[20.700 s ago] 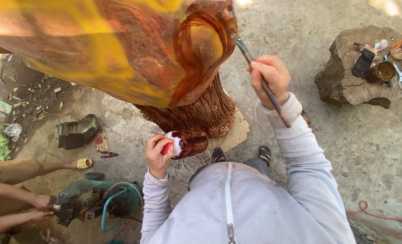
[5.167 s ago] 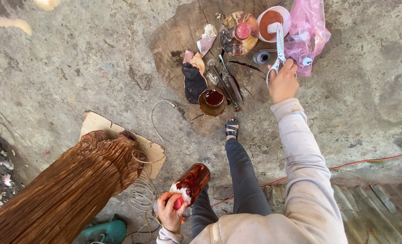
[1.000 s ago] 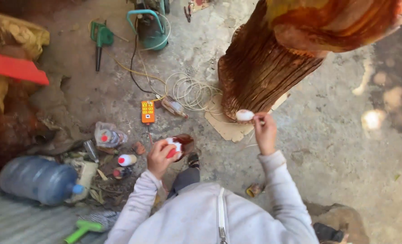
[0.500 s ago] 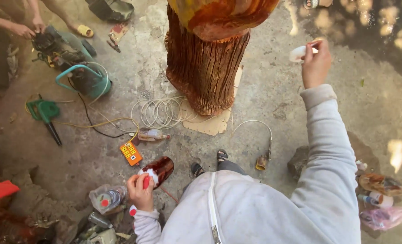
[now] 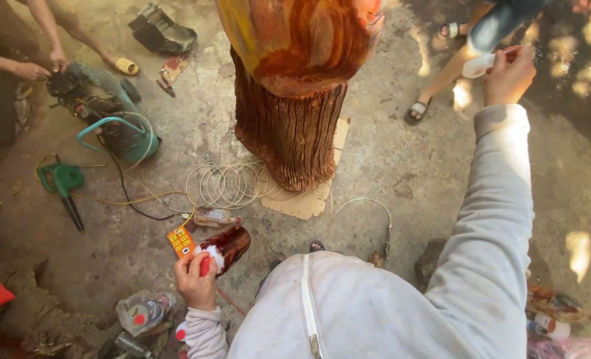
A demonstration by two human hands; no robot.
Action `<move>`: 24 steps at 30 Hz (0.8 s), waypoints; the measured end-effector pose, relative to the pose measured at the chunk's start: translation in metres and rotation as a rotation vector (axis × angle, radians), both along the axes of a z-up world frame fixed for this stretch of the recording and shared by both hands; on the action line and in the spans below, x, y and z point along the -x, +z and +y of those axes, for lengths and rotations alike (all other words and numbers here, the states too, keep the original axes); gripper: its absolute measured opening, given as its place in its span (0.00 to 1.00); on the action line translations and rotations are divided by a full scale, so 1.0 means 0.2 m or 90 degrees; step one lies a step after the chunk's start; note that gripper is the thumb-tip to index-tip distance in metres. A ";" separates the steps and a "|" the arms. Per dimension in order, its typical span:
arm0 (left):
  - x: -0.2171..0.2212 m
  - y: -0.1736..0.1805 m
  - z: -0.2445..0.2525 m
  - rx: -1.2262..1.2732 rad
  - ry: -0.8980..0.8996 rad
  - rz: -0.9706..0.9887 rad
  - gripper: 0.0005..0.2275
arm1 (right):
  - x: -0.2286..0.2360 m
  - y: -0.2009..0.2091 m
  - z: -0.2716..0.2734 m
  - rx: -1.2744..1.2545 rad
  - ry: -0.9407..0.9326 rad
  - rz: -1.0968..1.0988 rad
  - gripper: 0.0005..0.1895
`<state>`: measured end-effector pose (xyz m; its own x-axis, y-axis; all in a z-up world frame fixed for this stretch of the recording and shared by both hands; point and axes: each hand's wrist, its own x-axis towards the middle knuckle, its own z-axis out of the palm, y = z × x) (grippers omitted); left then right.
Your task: Applying a dark stain to a large wooden sculpture using a paintbrush.
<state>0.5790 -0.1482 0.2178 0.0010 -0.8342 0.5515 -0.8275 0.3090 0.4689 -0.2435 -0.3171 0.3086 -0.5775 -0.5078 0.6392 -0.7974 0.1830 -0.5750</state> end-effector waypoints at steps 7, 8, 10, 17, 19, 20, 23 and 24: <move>0.08 0.02 0.02 0.014 0.029 -0.005 0.08 | 0.04 0.11 -0.18 0.059 0.011 0.036 0.05; 0.09 0.03 0.01 0.015 0.027 0.005 0.07 | 0.06 0.11 -0.20 0.077 0.004 0.100 0.06; 0.10 0.02 0.02 0.018 0.032 0.001 0.07 | 0.10 0.07 -0.26 0.069 -0.011 0.137 0.06; 0.01 -0.06 -0.09 -0.036 0.020 0.027 0.08 | 0.07 -0.08 -0.38 0.013 -0.095 0.130 0.05; -0.02 -0.06 -0.18 -0.039 0.005 0.022 0.07 | -0.03 -0.09 -0.38 0.039 -0.052 0.129 0.07; -0.03 -0.06 -0.23 -0.047 0.007 0.021 0.06 | -0.07 -0.09 -0.36 0.062 0.009 0.133 0.16; -0.05 -0.03 -0.42 -0.048 -0.065 0.032 0.06 | -0.40 -0.10 -0.35 0.110 0.055 -0.052 0.16; -0.05 -0.02 -0.48 -0.054 -0.099 0.023 0.06 | -0.51 -0.19 -0.28 0.107 0.020 -0.057 0.16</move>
